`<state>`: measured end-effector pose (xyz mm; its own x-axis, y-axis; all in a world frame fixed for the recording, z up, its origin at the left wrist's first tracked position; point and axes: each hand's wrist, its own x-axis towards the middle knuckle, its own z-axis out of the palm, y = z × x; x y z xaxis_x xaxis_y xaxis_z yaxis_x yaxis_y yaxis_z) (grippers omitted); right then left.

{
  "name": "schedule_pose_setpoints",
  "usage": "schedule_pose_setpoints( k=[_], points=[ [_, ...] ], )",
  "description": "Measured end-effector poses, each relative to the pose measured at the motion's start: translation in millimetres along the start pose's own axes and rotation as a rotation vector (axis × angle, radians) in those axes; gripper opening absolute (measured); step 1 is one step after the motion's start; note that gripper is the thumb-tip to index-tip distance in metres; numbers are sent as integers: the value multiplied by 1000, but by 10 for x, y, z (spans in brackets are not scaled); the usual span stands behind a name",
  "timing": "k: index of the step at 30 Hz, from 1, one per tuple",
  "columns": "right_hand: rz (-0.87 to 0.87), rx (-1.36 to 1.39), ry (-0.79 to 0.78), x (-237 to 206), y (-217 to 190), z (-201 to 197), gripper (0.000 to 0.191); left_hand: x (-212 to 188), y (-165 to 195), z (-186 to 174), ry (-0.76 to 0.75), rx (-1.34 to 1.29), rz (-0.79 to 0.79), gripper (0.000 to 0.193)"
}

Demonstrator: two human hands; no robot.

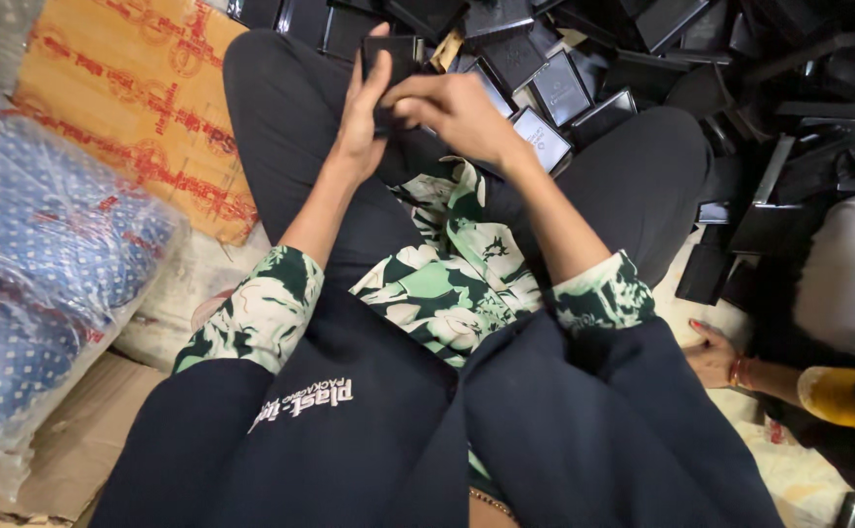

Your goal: The person sits on the floor and assembles small black boxes by inserting inner inserts into outer shells. The person repeatedly picks up components, aligns them, and snaps them together, then places the assembled units into a nearby cardboard box.

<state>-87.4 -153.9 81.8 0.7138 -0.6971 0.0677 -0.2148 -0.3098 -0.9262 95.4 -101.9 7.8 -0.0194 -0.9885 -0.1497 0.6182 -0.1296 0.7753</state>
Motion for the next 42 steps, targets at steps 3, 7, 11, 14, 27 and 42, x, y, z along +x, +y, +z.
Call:
schedule_pose_setpoints(
  k=[3, 7, 11, 14, 27, 42],
  points=[
    [-2, -323, 135, -227, 179, -394, 17, -92, 7, -103, -64, -161, -89, 65],
    [277, -522, 292, -504, 725, -832, 15, -152, 3, -263, -41, -317, -256, 80],
    [654, -661, 281, -635, 1209, -1140, 22, -157, 5, -265, -107, -264, -228, 76],
    [656, -852, 232, -563, 1388, -1089, 65, -159, 30, -207, -131, -232, -222, 71],
    [353, -430, 628, -497, 544, -727, 36, -59, -159, -65, 19, -327, -108, 51],
    [144, -291, 558, -256, -332, 473, 39, 122, -493, 491, 270, -157, 190, 46]
  ],
)
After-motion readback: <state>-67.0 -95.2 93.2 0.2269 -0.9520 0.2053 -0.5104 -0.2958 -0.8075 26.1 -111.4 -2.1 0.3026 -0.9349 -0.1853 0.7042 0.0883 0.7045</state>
